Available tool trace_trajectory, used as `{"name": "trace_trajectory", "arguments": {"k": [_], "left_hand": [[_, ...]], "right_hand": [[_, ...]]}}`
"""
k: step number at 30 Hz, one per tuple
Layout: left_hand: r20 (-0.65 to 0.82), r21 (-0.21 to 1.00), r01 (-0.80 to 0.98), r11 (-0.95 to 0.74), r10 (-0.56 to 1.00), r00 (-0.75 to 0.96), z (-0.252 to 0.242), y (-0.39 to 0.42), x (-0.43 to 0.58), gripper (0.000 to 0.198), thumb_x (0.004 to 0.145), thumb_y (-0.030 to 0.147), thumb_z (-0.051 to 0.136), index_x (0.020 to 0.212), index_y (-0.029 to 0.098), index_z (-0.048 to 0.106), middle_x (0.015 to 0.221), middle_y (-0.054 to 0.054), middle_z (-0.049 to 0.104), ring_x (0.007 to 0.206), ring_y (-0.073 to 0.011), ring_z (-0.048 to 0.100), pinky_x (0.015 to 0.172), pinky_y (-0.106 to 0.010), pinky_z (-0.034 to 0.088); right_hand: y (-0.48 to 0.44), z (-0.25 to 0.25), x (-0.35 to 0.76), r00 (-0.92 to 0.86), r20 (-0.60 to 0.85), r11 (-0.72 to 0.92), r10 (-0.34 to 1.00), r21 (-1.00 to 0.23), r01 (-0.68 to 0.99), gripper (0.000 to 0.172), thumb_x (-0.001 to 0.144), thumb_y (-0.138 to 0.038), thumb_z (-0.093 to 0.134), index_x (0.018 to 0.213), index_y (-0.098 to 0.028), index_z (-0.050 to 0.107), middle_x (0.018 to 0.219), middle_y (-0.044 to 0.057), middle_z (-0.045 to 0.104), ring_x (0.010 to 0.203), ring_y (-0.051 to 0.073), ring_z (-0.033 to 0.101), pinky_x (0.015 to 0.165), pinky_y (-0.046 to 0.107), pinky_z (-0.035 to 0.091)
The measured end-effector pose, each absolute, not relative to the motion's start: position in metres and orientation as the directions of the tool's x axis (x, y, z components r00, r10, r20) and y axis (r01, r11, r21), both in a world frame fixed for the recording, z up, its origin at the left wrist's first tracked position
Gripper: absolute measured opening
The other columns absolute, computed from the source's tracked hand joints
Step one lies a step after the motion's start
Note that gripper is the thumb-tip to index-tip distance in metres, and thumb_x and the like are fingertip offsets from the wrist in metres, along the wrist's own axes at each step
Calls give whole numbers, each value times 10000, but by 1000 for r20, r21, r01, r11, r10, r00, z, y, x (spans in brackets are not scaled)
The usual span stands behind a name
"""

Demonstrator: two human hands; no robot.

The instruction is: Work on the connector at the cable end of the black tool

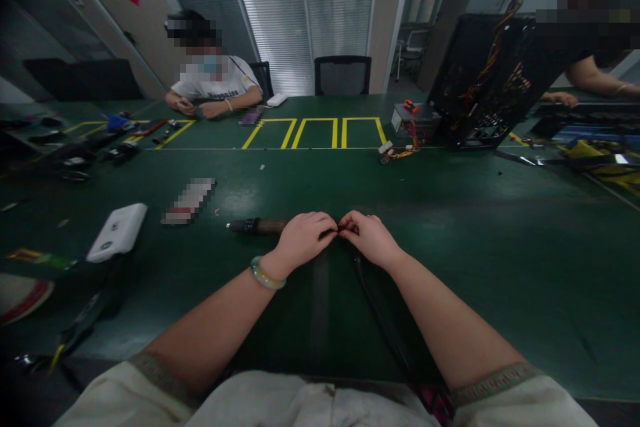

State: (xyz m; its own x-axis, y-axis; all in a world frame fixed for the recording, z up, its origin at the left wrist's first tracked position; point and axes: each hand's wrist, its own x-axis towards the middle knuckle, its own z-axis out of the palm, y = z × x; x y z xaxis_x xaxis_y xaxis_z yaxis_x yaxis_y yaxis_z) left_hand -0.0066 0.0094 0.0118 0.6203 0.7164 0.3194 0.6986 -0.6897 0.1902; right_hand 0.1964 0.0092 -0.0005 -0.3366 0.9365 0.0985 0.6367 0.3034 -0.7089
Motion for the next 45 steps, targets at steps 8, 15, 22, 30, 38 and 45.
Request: {"name": "trace_trajectory", "arguments": {"k": [8,15,22,30,38,45], "left_hand": [[308,203,712,-672,734,605,13,9,-6,144,943,294,524,981,230,648,1005,-24,620,931,-183,579,808,-336,451],[315,232,699,-677,732,604,10,12,-7,127,942,291,534,990,227,633,1020,-16,633,953,-183,589,828,-340,452],[312,220,724,-654,750,583,7,13,-7,116,905,281,595,996,209,592,961,-24,636,938,-196,601,837,-351,461],[343,239,674,-699,710,614,7,13,-9,94,908,228,576,987,232,626,1055,0,642,990,-181,594,879,-354,460],[347,247,669,-701,709,614,6,14,-10,109,912,218,568,1004,237,623,1067,5,645,1007,-182,594,886,-358,457],[343,264,672,-691,719,605,6,14,-9,114,910,247,587,1018,221,607,1050,-17,647,1000,-193,596,879,-359,453]], "right_hand": [[-4,11,193,-332,87,332,939,-472,817,118,850,-325,645,943,-252,658,821,-9,707,796,192,643,834,375,356],[-1,7,193,-331,106,337,938,-510,791,148,902,-326,561,897,-250,688,836,-13,716,774,185,643,818,347,365],[0,5,193,-312,85,297,946,-610,735,190,895,-357,552,863,-225,684,754,-10,700,667,161,614,649,267,398],[1,3,193,-324,84,302,942,-630,716,187,897,-341,544,851,-226,684,752,-12,700,662,158,619,634,257,405],[1,0,193,-326,78,296,942,-651,699,197,902,-360,536,862,-226,675,748,-24,690,630,145,602,618,254,393],[1,-2,192,-282,77,260,956,-664,701,183,889,-349,544,846,-225,671,725,-26,686,623,142,599,600,249,388]]}}
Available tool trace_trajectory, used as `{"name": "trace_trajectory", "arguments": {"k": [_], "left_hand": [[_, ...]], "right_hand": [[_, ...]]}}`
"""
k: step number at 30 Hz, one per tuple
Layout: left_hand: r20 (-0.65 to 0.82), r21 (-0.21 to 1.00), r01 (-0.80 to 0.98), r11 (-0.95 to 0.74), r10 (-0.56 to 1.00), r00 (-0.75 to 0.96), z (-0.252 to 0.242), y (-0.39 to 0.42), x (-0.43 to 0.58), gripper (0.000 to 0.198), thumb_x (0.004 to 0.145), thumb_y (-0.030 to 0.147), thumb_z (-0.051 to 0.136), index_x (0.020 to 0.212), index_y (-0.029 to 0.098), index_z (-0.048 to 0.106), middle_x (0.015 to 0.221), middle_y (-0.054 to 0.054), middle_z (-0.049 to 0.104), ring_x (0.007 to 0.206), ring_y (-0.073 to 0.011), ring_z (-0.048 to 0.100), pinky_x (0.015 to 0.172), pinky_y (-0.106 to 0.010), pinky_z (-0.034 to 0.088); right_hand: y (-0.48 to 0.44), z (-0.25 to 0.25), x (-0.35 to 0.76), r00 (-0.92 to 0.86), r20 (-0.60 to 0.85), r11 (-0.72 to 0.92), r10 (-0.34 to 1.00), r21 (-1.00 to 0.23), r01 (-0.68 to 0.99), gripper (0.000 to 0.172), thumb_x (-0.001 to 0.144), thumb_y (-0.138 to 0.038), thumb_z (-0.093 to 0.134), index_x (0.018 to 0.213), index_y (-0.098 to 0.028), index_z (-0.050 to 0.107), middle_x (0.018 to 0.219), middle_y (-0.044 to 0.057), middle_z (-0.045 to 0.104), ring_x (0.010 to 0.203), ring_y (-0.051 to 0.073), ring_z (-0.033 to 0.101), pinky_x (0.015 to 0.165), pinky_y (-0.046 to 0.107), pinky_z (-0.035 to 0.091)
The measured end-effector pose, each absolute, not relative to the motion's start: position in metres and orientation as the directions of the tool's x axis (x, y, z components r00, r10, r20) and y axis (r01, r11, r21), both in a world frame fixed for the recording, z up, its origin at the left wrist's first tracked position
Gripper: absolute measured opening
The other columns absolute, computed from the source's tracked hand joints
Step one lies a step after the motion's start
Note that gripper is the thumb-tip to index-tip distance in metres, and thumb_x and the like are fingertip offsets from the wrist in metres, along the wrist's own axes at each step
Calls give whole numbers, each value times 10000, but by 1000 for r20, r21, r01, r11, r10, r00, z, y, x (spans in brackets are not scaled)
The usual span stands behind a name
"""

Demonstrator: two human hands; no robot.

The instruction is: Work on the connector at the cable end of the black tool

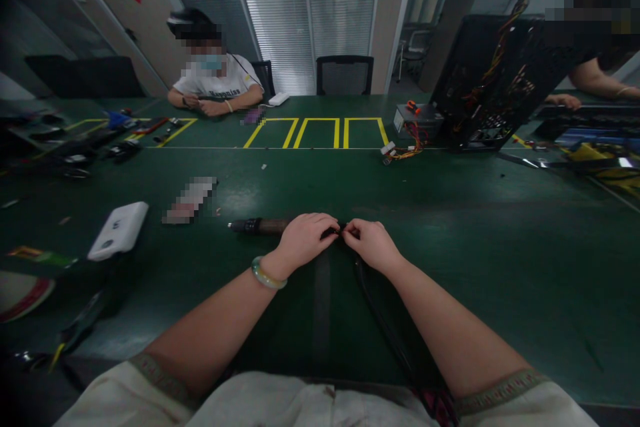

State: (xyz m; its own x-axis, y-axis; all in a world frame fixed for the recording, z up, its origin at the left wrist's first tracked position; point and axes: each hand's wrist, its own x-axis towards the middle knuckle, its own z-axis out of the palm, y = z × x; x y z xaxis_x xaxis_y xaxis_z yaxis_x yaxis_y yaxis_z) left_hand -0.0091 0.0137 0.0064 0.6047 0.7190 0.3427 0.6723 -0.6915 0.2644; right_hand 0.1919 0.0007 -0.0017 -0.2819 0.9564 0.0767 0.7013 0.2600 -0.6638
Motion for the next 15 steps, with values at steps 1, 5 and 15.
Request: {"name": "trace_trajectory", "arguments": {"k": [1,5,15], "left_hand": [[342,270,678,-684,726,597,6,14,-9,117,906,256,596,1016,217,602,1034,-16,649,989,-194,599,876,-358,455],[344,276,697,-662,745,572,5,14,-7,108,893,274,619,975,207,599,982,-17,653,954,-199,607,852,-356,461],[376,260,681,-685,721,582,6,13,-7,86,875,185,612,950,227,614,1058,-8,648,997,-194,597,837,-358,464]], "right_hand": [[1,-2,192,-279,76,257,957,-666,700,182,888,-349,545,843,-226,672,720,-29,685,619,140,597,596,248,387],[2,-4,193,-273,65,242,960,-684,688,186,883,-358,550,845,-225,674,730,-25,690,625,140,604,583,243,388],[2,-3,193,-293,73,260,953,-690,676,175,877,-354,560,837,-222,668,731,-18,686,638,147,607,605,246,397]]}}
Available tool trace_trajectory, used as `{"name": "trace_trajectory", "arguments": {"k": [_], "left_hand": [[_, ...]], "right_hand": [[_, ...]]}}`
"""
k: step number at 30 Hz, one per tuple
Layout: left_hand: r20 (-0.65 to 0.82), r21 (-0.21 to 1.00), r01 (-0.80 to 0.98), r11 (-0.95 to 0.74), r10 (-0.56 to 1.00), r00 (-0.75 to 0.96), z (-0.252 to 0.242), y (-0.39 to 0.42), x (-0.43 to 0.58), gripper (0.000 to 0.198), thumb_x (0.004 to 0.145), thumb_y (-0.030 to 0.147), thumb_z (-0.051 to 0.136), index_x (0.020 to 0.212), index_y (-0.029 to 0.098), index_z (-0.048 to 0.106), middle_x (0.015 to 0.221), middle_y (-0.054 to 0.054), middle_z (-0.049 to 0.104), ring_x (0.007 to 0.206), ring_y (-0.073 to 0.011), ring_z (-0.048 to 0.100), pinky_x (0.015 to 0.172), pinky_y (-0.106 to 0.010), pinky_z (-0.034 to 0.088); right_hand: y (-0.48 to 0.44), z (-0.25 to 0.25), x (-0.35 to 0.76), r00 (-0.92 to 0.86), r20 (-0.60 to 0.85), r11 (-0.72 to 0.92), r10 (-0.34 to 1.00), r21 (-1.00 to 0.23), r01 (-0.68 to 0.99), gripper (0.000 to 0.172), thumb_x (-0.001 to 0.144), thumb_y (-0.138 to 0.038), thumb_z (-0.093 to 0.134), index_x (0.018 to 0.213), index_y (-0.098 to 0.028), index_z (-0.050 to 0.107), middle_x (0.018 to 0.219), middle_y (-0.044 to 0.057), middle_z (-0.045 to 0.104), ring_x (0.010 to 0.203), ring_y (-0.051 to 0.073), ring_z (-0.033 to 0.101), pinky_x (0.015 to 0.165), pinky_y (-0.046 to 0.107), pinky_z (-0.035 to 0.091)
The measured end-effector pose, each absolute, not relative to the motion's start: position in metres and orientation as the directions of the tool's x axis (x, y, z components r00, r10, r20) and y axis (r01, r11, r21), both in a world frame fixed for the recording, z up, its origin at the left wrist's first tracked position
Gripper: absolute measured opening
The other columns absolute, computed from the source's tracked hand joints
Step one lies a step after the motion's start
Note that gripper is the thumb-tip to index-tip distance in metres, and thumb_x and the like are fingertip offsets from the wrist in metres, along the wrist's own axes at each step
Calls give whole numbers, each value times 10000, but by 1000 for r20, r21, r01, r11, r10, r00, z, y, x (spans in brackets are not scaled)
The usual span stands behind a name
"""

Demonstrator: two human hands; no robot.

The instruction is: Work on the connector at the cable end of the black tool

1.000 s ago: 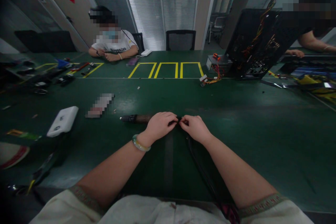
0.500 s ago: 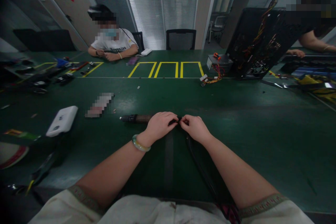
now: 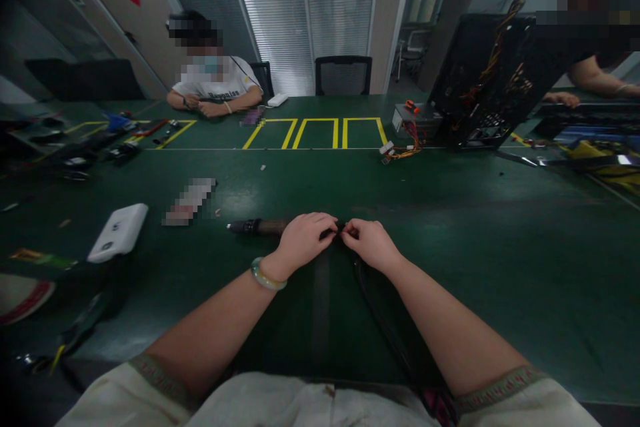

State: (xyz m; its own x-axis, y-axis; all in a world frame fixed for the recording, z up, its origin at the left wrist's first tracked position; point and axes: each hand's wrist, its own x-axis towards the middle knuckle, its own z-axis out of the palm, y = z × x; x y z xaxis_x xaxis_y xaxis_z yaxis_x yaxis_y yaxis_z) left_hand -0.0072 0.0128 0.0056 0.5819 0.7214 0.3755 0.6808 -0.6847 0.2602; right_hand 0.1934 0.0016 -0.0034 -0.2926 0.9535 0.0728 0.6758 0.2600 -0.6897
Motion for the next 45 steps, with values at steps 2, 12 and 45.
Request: {"name": "trace_trajectory", "arguments": {"k": [2,12,45], "left_hand": [[375,263,680,-684,722,581,5,13,-8,88,874,184,617,948,231,610,1058,5,647,999,-187,595,836,-356,463],[373,300,679,-670,737,563,3,14,-8,70,881,208,611,951,208,601,1047,-19,653,993,-197,600,858,-370,469],[344,261,709,-655,749,566,2,15,-6,104,883,241,618,977,202,595,958,-21,649,933,-195,614,848,-358,473]], "right_hand": [[1,-3,193,-290,70,256,954,-693,674,177,878,-351,559,833,-219,668,734,-17,686,642,146,606,602,244,395],[2,-4,195,-275,37,217,961,-719,660,175,865,-360,568,840,-221,672,748,-17,680,647,145,599,566,235,386],[2,4,187,-305,178,350,936,-564,747,108,844,-279,596,784,-212,656,657,-31,659,594,138,589,768,305,398]]}}
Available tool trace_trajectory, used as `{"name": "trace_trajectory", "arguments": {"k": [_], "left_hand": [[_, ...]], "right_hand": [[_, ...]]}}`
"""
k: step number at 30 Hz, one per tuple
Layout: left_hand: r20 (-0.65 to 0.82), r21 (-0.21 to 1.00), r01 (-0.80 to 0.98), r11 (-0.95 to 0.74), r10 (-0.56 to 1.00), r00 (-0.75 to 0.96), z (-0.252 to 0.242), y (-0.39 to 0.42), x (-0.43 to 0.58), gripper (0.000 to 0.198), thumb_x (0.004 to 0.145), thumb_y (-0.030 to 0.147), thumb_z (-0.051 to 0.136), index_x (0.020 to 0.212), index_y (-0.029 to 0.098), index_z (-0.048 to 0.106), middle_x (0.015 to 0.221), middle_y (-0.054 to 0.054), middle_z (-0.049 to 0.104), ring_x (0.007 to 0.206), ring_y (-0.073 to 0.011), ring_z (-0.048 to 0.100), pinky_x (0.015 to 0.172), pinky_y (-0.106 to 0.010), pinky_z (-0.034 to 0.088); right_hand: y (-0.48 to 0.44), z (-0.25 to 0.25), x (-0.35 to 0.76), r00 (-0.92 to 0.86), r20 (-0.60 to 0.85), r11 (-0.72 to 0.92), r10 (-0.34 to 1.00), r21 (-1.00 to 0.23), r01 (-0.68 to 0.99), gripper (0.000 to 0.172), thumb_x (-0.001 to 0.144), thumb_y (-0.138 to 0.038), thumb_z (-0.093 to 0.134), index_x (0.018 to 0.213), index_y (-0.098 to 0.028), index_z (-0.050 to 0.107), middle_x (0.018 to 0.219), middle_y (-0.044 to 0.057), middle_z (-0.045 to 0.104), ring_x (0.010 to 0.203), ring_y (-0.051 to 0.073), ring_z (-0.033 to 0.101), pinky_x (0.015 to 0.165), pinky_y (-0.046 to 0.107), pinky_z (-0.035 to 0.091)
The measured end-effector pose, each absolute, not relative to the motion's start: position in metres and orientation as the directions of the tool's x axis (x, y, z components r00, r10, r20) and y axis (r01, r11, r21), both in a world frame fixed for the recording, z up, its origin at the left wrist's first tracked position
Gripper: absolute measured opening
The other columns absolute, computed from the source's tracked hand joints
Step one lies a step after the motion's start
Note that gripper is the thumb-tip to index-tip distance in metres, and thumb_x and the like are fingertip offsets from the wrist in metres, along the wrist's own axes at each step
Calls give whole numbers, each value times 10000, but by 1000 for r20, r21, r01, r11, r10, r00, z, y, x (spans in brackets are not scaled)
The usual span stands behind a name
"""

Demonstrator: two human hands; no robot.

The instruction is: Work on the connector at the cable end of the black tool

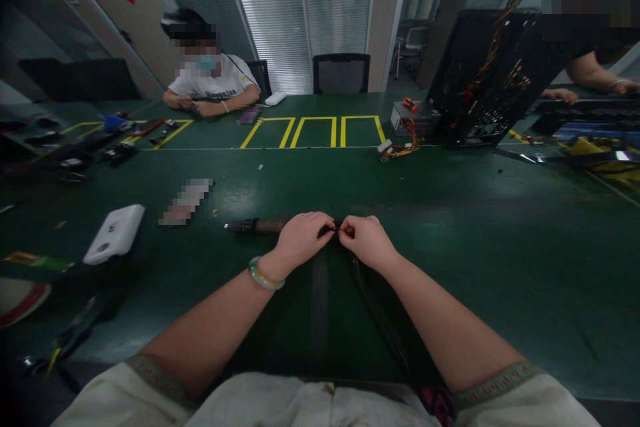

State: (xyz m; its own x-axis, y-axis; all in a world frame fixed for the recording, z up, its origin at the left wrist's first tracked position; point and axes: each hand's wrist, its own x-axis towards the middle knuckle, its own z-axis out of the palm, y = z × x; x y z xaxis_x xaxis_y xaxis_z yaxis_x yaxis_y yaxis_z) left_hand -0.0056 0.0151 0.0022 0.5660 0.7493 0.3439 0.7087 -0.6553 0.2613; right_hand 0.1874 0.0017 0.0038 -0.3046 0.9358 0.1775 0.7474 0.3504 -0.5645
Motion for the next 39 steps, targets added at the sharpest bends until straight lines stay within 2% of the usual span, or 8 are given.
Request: {"name": "trace_trajectory", "arguments": {"k": [6,13,22,28,39], "left_hand": [[345,249,714,-655,748,566,2,15,-5,117,870,221,626,979,213,586,932,-11,645,910,-197,616,826,-354,477],[343,263,699,-666,741,577,3,19,-5,94,858,206,626,947,214,596,932,-5,649,901,-194,614,813,-351,479],[329,266,707,-655,751,573,7,16,-4,133,863,219,620,987,215,572,928,-14,644,888,-192,623,808,-345,486],[328,251,706,-662,744,582,5,16,-5,101,873,219,601,968,203,569,917,-22,641,888,-195,624,827,-354,486],[348,263,699,-665,741,575,5,16,-6,151,864,224,607,1011,210,577,941,-26,650,914,-199,629,839,-355,486]], "right_hand": [[3,6,187,-326,188,375,927,-525,764,56,824,-241,620,781,-212,641,687,-38,671,649,143,613,787,312,350],[6,12,187,-354,186,398,917,-494,773,45,807,-216,628,764,-207,637,675,-27,659,652,148,602,805,319,352],[3,6,186,-317,165,352,934,-580,735,108,855,-265,577,788,-214,646,698,-23,671,632,151,604,767,310,398],[2,3,186,-302,175,345,937,-595,725,118,869,-295,586,812,-225,663,705,-38,671,617,144,598,841,343,390],[3,0,189,-294,143,310,945,-678,667,155,857,-326,575,791,-215,661,680,-25,658,615,142,589,640,254,402]]}}
